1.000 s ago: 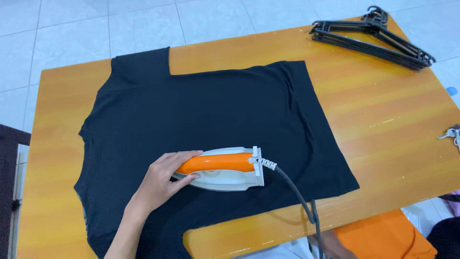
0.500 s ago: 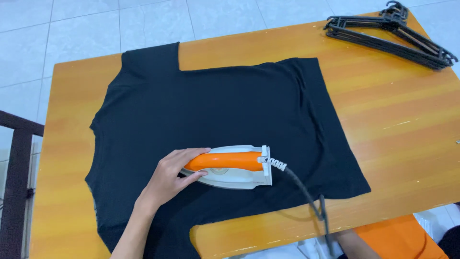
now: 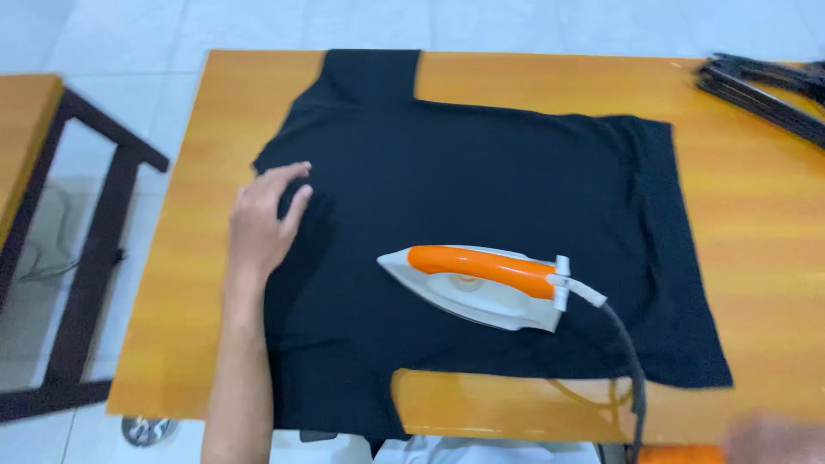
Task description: Ironing a black t-shirt on a wooden table
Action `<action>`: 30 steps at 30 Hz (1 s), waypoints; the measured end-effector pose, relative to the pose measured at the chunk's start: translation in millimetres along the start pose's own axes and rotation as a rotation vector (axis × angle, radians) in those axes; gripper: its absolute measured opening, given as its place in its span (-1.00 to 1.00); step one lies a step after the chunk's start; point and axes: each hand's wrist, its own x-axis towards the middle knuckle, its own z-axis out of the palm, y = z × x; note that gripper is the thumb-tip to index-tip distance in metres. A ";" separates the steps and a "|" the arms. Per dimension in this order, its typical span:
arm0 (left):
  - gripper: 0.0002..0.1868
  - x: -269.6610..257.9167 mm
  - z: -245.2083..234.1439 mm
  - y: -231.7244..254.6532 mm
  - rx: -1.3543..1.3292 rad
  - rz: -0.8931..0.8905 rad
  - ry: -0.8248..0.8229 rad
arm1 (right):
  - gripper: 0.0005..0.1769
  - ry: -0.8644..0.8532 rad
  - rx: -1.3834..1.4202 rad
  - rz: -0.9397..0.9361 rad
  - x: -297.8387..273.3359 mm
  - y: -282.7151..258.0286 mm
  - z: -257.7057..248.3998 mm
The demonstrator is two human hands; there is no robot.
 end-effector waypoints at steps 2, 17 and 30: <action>-0.70 -5.2 -3.5 -27.2 0.059 -0.104 0.074 | -0.34 0.000 -0.031 -0.061 93.2 -52.1 3.0; -0.44 -26.1 9.6 -65.4 0.105 -0.254 -0.131 | -0.38 -0.462 0.042 -0.351 315.5 -228.2 104.7; -0.45 -28.7 4.7 -78.9 0.063 -0.226 -0.092 | -0.17 -0.422 -0.375 0.218 155.8 -6.4 104.1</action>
